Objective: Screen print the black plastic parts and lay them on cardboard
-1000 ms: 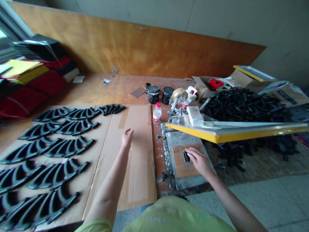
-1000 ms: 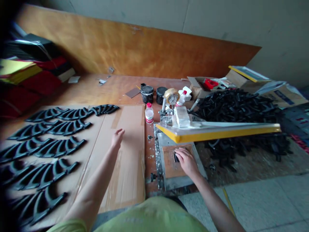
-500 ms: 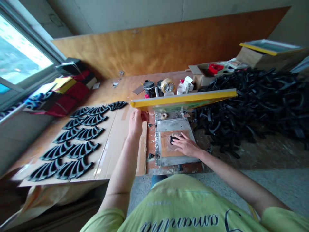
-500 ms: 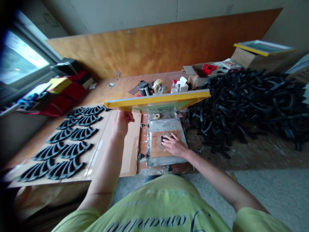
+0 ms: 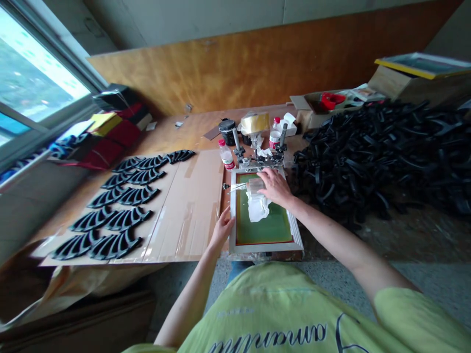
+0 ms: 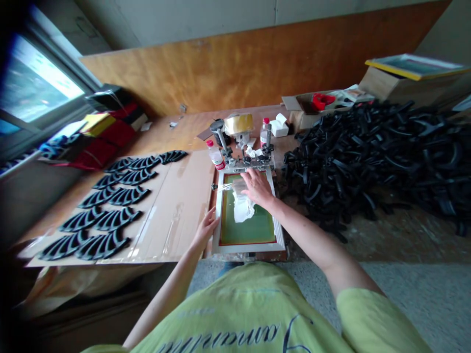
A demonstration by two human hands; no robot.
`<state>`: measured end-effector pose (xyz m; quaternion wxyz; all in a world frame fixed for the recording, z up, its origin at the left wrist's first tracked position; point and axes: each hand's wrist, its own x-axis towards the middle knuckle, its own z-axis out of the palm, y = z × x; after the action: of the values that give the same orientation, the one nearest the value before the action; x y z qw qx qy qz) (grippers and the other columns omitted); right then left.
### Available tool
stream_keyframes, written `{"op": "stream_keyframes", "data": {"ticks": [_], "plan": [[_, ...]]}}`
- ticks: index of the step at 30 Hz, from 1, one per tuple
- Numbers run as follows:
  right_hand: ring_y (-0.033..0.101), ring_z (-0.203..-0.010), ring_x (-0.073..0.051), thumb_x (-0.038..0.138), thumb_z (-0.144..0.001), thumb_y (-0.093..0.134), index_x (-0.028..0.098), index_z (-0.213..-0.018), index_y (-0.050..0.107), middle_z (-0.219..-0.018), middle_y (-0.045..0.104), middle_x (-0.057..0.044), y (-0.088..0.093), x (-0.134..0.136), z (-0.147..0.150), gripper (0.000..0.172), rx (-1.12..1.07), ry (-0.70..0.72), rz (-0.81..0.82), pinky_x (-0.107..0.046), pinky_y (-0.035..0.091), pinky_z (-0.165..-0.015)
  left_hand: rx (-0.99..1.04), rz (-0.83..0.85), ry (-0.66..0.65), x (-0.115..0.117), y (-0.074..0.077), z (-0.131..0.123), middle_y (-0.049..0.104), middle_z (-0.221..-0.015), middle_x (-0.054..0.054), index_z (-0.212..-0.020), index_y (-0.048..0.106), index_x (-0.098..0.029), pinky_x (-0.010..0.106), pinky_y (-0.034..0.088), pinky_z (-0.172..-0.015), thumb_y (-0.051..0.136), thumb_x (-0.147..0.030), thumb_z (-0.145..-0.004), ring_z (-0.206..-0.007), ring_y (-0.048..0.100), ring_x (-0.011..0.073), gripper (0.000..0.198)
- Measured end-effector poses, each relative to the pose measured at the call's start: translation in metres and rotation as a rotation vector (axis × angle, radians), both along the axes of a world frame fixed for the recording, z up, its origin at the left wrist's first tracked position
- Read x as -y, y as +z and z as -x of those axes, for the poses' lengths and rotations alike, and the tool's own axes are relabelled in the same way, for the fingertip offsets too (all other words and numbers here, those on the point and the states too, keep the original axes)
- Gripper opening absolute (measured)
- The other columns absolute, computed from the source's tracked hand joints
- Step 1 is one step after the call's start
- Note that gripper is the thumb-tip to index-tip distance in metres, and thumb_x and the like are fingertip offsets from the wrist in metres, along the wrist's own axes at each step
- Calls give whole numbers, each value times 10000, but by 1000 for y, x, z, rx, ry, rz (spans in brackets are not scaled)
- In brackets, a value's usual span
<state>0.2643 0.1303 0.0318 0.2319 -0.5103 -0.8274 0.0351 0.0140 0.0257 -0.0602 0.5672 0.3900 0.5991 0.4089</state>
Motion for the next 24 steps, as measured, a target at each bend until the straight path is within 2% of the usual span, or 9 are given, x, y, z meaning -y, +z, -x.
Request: {"op": "stream_keyframes", "data": {"ticks": [3,6,10,13,16,19,22,24], "plan": [[594,-1050,-281,235,-820,724,149,-1111,648,-1082,665,-128,-7,4,20,313,153,44,130,-385,491,-893,-11,-14,-30,-2,-14,2,597,-662,-32,-1445,475,-144,191,324,-471,718,-563,-728,-514,482,85,865],[619,-955,-236,192,-881,625,164,-1005,666,-971,699,-95,-20,23,17,134,241,102,237,-317,474,-814,3,2,-41,0,-17,4,634,-720,-6,-1414,502,-147,196,342,-490,714,-584,-728,-562,518,100,841],[617,-924,-206,78,-903,493,161,-984,674,-961,700,-90,-27,57,-2,216,314,321,210,-287,443,-743,24,23,-37,1,-15,4,628,-726,-10,-1394,513,-151,194,341,-499,713,-589,-730,-572,507,96,820],[617,-863,-189,84,-882,525,175,-934,683,-925,702,-67,-21,62,-13,189,290,484,218,-280,430,-709,30,26,-36,1,-13,3,620,-723,-14,-1376,528,-146,194,345,-503,714,-586,-726,-569,503,92,807],[617,-838,-191,102,-851,582,183,-866,679,-867,697,-47,-18,55,-11,127,247,447,219,-281,423,-692,19,18,-18,1,-11,3,622,-722,-10,-1363,539,-133,197,353,-507,718,-588,-717,-580,517,99,810],[620,-891,-195,78,-875,543,165,-923,680,-938,699,-75,-27,60,-7,169,205,353,149,-285,433,-719,-13,5,-18,2,-9,3,611,-689,-11,-1335,564,-118,197,333,-489,716,-585,-721,-564,501,98,786],[629,-897,-180,61,-892,510,159,-966,681,-984,698,-82,-38,75,-10,210,199,405,130,-277,447,-734,-17,7,-8,3,-7,2,617,-680,-10,-1324,574,-121,196,329,-484,723,-578,-719,-557,500,97,773],[638,-858,-172,97,-894,548,177,-960,686,-943,704,-58,-37,76,-10,173,190,416,147,-268,455,-720,0,18,11,3,-4,2,628,-694,-7,-1334,565,-127,195,340,-490,735,-578,-707,-563,515,99,791]]}}
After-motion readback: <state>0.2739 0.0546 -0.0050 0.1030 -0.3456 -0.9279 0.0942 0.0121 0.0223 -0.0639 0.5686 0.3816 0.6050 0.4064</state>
